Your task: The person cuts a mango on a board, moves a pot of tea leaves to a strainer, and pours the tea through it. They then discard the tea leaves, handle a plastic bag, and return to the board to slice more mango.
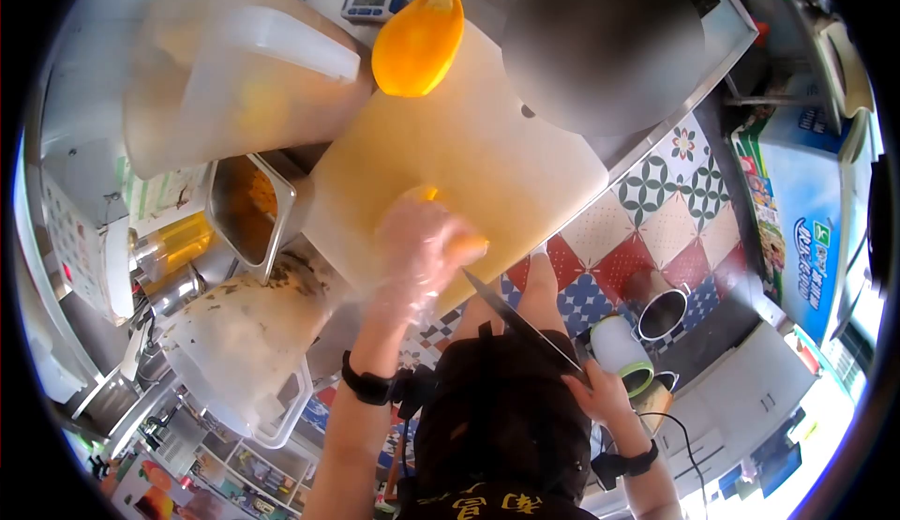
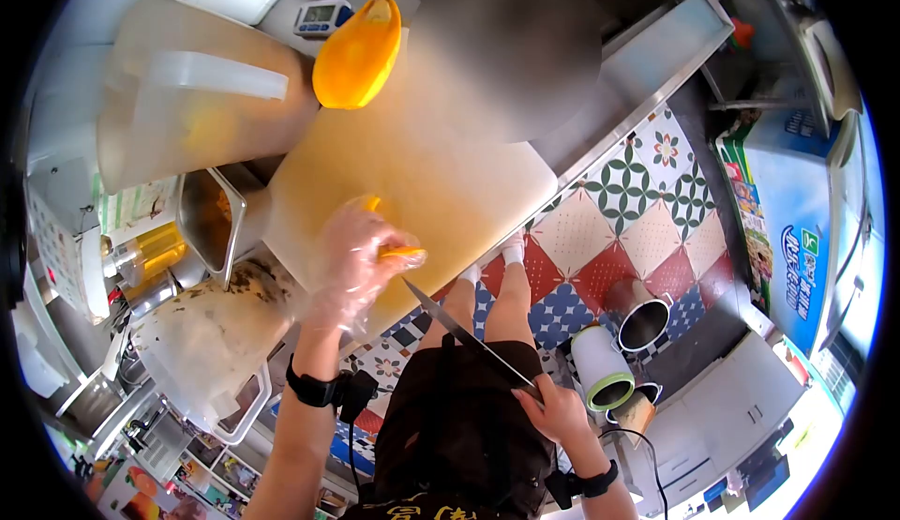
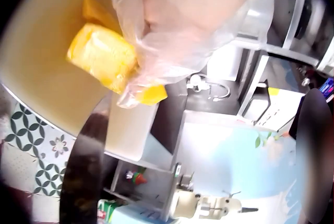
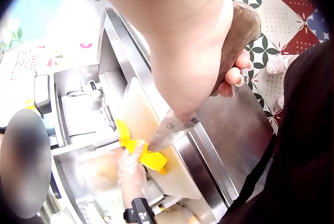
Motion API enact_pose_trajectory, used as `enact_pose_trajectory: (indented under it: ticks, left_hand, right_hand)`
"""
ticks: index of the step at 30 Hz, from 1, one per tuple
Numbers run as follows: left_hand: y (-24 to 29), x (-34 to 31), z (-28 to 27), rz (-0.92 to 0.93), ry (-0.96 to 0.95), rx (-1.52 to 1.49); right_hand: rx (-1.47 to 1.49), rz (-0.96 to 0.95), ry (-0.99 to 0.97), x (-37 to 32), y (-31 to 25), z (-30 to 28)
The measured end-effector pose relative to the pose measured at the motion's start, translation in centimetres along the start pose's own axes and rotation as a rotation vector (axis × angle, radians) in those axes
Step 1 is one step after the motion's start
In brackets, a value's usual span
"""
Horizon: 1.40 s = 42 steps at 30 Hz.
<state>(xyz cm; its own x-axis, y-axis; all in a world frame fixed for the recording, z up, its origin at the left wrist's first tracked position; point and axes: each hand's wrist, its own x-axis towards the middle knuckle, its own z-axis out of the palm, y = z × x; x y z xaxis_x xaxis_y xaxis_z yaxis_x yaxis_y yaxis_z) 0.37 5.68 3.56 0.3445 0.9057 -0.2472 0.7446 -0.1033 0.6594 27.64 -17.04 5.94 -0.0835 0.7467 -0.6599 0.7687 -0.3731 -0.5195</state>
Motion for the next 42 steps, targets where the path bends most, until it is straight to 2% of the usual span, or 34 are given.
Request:
enact_pose_trajectory:
  ticks: [2,5,7,9,12,15,17,21,24,25,26,27,29,30,32,33,35,38,42]
  left_hand:
    - [0.1,-0.8,-1.5,-0.130,0.193,-0.451]
    - [0.7,-3.1,-6.0,-0.460,0.493,-0.426]
    - [0.3,-4.5,-7.8,-0.321,0.994,-0.567]
    - [0.2,-4.9,-10.4,-0.365,1.321,-0.377]
    - [-0.2,-5.3,-12.2,-0.417,1.460,-0.198]
    - [-1.8,-9.8,-12.5,-0.045,1.454,0.016]
    - [-0.7,-12.8,-13.4,-0.037,1.469,0.102]
    - [1.3,-17.1,-16.2,-0.099,1.534,0.227]
    - [2.3,-19.6,-17.9,-0.169,1.598,0.282]
    - [2.5,-20.3,-18.4,-0.200,1.619,0.288]
    - [2.5,-21.1,-18.6,-0.233,1.642,0.298]
    - [2.5,-21.9,-18.9,-0.269,1.665,0.302]
    - [2.0,-23.4,-19.3,-0.338,1.696,0.309]
    - [1.8,-24.0,-19.3,-0.374,1.710,0.307]
    - [1.2,-25.3,-19.2,-0.432,1.722,0.302]
    - [0.9,-25.9,-19.0,-0.462,1.729,0.297]
    - [0.3,-27.0,-18.5,-0.515,1.738,0.290]
    - [-0.5,-28.4,-17.7,-0.580,1.729,0.274]
    - [-1.7,-29.7,-17.1,-0.646,1.719,0.248]
  right_hand:
    - [0.019,0.011,0.001,-0.3,0.8,-0.5]
    - [0.056,0.014,-0.003,0.4,1.4,-1.2]
    - [0.044,0.008,0.007,1.1,1.2,-2.0]
    - [0.083,-0.006,0.028,1.6,0.8,-2.4]
    - [0.104,-0.042,0.013,2.3,0.3,-3.0]
    - [0.090,-0.056,-0.003,2.7,0.2,-3.3]
    - [0.106,-0.043,-0.016,2.8,0.7,-3.4]
    - [0.095,-0.030,-0.068,4.0,0.6,-3.6]
    - [0.003,-0.100,-0.060,4.5,0.1,-4.1]
    - [-0.051,-0.132,-0.045,5.2,-0.2,-4.5]
    - [-0.059,-0.266,0.033,5.6,-2.8,-5.5]
    - [-0.167,-0.354,0.125,5.6,-1.9,-5.0]
    - [-0.095,-0.167,-0.004,6.1,1.8,-4.6]
    - [-0.061,-0.142,-0.012,6.0,2.7,-4.4]
    - [-0.032,-0.029,-0.077,6.1,-1.2,-5.9]
    - [-0.112,-0.125,-0.042,6.1,-2.3,-6.2]
    - [-0.085,-0.116,-0.045,6.3,-5.8,-6.5]
    - [-0.022,-0.076,-0.004,7.4,-2.9,-5.4]
    - [-0.010,-0.031,-0.024,8.0,-4.0,-4.5]
